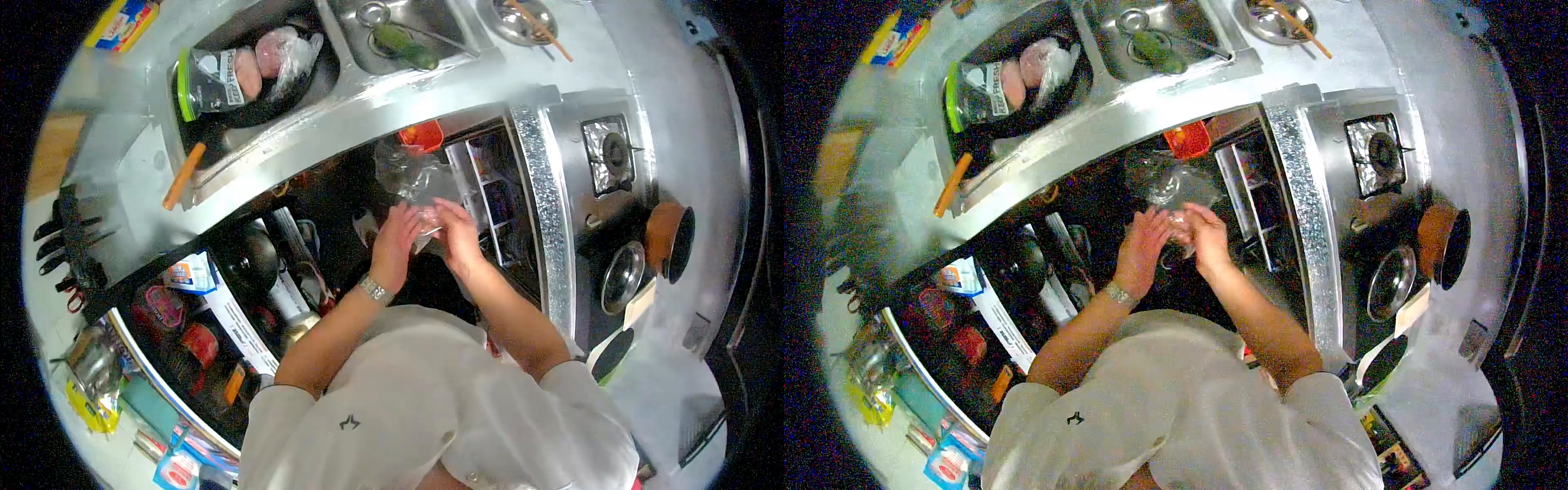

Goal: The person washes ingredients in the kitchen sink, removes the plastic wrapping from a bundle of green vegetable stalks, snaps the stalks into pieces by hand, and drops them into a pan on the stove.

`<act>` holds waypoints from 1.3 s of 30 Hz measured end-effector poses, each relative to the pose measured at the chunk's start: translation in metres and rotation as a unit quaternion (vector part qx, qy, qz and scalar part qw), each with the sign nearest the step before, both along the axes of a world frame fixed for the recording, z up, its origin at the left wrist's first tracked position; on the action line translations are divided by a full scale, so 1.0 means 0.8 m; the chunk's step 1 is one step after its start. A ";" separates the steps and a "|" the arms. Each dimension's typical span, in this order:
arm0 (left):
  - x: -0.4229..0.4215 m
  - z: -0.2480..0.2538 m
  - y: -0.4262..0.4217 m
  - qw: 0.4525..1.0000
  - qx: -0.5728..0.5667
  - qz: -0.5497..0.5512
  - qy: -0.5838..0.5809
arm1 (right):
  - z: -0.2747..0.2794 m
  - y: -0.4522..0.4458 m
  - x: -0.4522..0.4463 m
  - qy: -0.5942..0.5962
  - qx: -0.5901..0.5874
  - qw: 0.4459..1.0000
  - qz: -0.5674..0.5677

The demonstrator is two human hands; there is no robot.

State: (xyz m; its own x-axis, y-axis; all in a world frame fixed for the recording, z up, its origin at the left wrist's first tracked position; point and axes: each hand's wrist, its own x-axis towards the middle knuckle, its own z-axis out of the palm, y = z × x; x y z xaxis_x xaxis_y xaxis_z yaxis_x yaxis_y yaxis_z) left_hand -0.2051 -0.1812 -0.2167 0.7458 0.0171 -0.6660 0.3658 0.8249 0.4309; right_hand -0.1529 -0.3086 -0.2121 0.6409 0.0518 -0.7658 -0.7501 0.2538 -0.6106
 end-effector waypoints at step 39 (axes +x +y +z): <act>-0.253 -0.399 0.029 0.717 0.656 -0.221 0.084 | -0.697 -0.050 0.342 -0.247 -0.635 0.493 0.542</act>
State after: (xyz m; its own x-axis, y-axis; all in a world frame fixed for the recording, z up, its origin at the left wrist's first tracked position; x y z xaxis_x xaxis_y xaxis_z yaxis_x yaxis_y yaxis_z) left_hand -0.4078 -0.1581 -0.5360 0.7828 0.4979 -0.3733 0.6038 -0.4627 0.6491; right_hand 0.1208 -0.3487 -0.7699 0.8883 0.2491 -0.3860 0.2944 -0.9537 0.0621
